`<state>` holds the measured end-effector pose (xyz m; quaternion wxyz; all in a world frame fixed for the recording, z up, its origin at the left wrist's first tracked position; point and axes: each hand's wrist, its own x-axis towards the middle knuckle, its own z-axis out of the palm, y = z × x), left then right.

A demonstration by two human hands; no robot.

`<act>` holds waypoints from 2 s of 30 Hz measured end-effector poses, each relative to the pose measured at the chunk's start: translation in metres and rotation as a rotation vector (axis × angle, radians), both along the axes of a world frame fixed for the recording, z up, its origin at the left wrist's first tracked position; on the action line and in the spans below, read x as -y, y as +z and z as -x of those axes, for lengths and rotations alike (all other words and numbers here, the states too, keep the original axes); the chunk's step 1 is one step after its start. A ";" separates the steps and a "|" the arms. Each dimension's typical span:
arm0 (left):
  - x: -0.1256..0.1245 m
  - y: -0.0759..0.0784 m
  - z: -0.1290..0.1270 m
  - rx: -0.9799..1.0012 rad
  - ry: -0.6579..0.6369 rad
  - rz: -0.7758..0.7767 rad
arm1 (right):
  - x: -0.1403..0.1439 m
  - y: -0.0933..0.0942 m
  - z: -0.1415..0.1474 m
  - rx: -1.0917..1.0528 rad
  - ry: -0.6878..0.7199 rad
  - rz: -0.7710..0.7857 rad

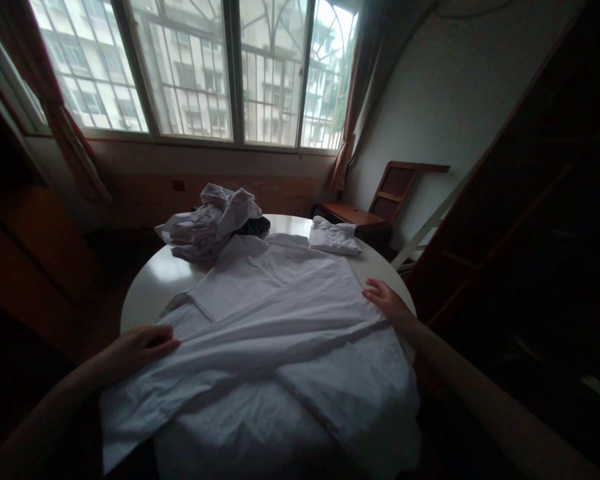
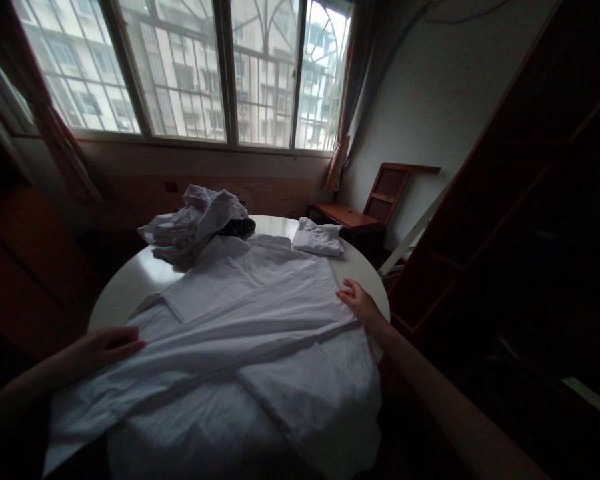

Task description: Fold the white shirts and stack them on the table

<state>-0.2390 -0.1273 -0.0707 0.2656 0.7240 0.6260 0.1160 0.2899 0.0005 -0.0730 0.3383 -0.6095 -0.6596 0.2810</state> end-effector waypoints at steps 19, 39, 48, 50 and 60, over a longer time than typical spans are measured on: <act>-0.003 -0.004 -0.003 -0.036 0.010 -0.033 | -0.099 0.021 0.039 0.270 -0.275 0.041; -0.002 -0.006 -0.008 -0.014 0.036 -0.085 | -0.017 0.017 0.029 0.854 -0.156 0.031; 0.002 -0.002 -0.014 -0.046 0.057 -0.110 | -0.043 0.026 0.026 0.856 -0.217 -0.219; 0.002 -0.002 -0.015 -0.046 0.059 -0.120 | -0.051 0.026 0.032 0.801 -0.087 -0.341; 0.001 0.002 -0.012 -0.066 0.005 -0.090 | -0.063 -0.010 0.040 0.781 0.169 -0.141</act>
